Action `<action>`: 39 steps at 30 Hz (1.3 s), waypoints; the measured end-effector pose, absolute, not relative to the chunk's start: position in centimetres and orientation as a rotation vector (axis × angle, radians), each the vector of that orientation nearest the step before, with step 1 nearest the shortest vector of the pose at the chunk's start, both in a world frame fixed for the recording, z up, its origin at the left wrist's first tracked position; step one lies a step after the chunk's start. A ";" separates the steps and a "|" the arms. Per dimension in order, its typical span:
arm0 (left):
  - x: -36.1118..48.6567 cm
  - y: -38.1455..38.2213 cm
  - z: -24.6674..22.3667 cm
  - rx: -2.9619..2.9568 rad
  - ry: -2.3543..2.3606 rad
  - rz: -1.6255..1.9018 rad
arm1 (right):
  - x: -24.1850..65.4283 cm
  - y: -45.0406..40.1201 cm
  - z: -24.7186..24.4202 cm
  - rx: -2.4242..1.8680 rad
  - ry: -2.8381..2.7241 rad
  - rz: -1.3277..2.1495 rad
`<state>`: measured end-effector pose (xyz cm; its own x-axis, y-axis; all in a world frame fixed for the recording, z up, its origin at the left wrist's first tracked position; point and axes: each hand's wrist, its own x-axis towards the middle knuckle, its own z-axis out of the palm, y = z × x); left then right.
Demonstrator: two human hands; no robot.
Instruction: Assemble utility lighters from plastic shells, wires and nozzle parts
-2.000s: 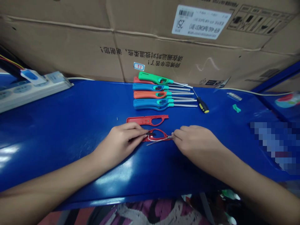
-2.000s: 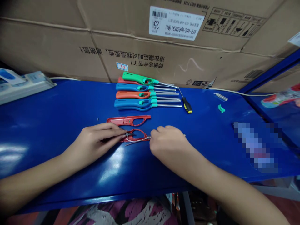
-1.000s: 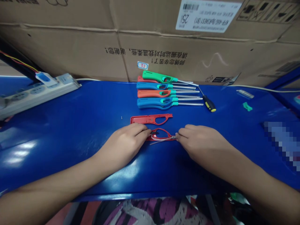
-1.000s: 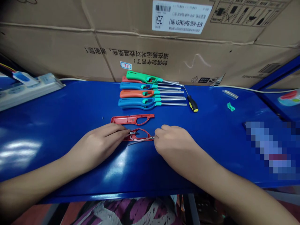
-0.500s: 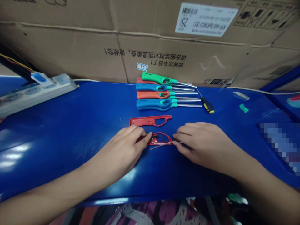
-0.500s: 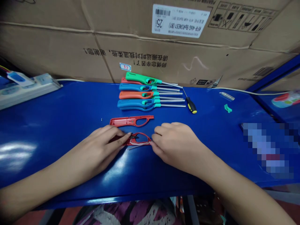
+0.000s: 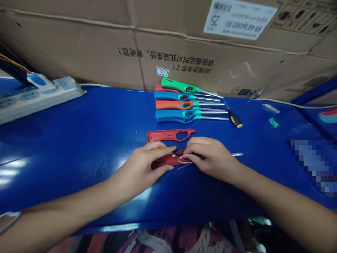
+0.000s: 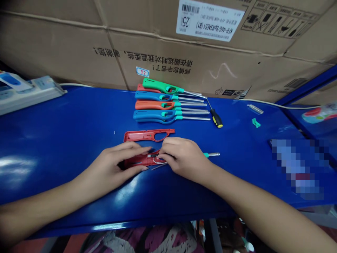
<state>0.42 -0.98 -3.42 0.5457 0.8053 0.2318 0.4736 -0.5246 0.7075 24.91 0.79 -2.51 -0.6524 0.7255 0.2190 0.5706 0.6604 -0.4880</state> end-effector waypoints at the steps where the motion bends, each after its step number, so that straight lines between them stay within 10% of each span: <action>1: 0.4 -1.0 -3.3 2.212 1.011 0.735 | 24.9 0.7 -2.4 -1.036 -2.486 0.531; 14: 0.7 -0.8 -3.3 2.431 0.862 0.699 | 26.0 -0.5 0.2 -0.887 -3.011 0.055; 26: 0.1 -0.5 -2.9 2.527 0.825 0.549 | 26.6 0.4 -0.3 -1.137 -2.460 0.844; 39: 0.0 -0.5 -3.1 2.516 0.823 0.533 | 26.7 1.3 -1.3 -1.000 -2.699 0.662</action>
